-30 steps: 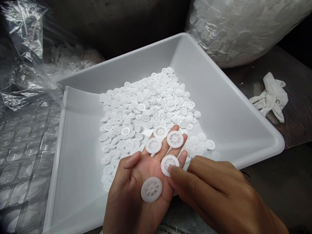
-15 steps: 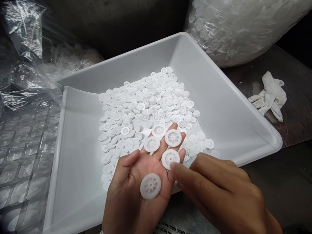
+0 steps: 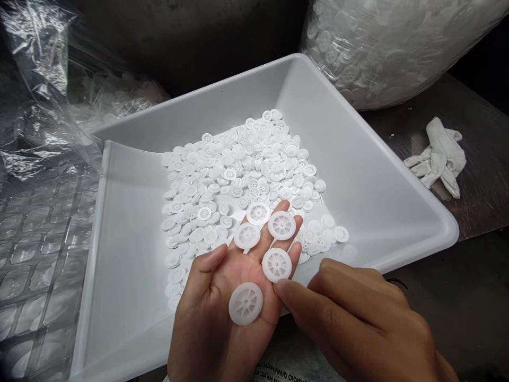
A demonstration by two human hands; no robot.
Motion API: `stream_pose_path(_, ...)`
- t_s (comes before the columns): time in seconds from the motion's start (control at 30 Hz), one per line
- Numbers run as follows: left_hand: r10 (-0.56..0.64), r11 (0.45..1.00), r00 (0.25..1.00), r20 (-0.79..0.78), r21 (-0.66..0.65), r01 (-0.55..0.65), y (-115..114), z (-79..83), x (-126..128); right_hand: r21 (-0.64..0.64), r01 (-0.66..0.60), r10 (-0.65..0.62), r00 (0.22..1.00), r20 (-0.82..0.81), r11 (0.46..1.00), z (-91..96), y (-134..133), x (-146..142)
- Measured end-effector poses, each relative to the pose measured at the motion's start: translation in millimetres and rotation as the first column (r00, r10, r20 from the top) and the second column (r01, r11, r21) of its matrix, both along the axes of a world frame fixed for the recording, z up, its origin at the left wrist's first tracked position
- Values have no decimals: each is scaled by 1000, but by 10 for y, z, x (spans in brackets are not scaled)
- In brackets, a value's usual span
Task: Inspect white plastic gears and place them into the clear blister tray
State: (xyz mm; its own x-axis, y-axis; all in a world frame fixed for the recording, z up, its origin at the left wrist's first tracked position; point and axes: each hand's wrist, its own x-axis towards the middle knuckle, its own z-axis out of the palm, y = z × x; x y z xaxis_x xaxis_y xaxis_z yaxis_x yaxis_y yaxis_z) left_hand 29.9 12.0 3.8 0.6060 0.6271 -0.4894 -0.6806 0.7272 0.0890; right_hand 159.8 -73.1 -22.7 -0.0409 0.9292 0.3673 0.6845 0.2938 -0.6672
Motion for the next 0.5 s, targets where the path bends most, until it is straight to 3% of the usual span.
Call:
stream_pose_path(0.23,23,1000,1000,-9,6,-23,-4,23,16,-4,81,-81,996,44,997,-6,-89,-115)
stream_pose_path(0.4,4,1000,996,-85,-20,-6,6,52,29,41,-122,114,980,161,992,0,-39,-90)
stream_pose_path(0.5,-5,999,996,-84,-37,1,-3,55,39,58,-141,127,971,204,988,13,-1,-109)
